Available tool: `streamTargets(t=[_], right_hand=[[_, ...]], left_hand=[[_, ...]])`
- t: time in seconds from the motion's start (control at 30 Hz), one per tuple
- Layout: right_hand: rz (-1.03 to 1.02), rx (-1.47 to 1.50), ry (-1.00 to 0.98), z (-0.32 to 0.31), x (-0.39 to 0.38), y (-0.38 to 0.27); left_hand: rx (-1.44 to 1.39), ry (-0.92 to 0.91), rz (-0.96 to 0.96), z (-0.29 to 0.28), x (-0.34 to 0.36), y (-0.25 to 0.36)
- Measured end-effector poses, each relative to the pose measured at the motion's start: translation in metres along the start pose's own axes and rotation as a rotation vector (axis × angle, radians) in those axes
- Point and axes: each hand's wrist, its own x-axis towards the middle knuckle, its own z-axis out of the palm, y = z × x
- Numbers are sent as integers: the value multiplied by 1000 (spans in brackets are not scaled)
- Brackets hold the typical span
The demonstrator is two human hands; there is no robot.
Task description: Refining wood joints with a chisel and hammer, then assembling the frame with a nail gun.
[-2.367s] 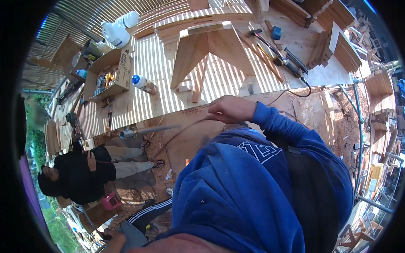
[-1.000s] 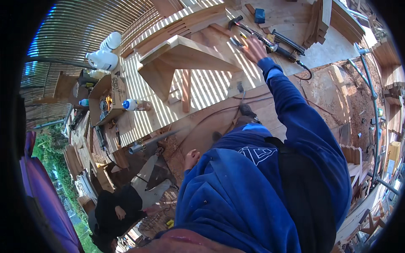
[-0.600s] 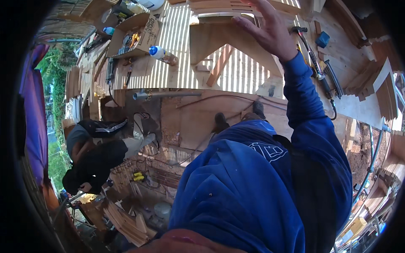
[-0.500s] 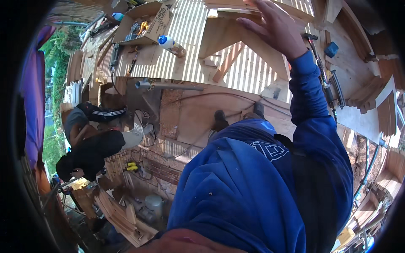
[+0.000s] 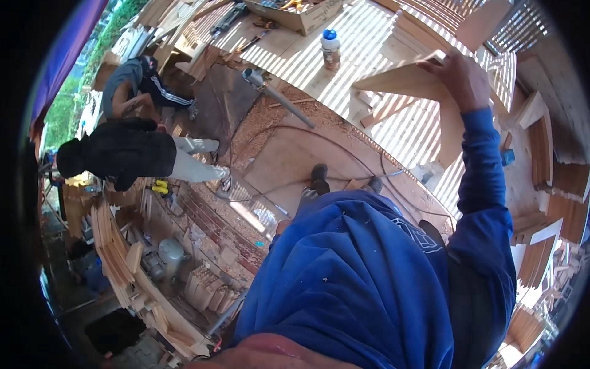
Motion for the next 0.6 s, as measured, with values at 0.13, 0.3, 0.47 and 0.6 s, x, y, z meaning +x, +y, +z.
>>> streamTargets(t=[0.13, 0.3, 0.47, 0.6], right_hand=[[12, 40, 22, -58, -34, -33], [-180, 246, 114, -137, -77, -60], [-790, 141, 124, -201, -81, -116], [-1575, -9, 340, -223, -71, -190]], left_hand=[[-535, 116, -87, -83, 10, -11], [-1177, 744, -153, -281, 50, 31], [-1182, 676, 625, -527, 17, 142], [-422, 959, 1128, -601, 21, 221]])
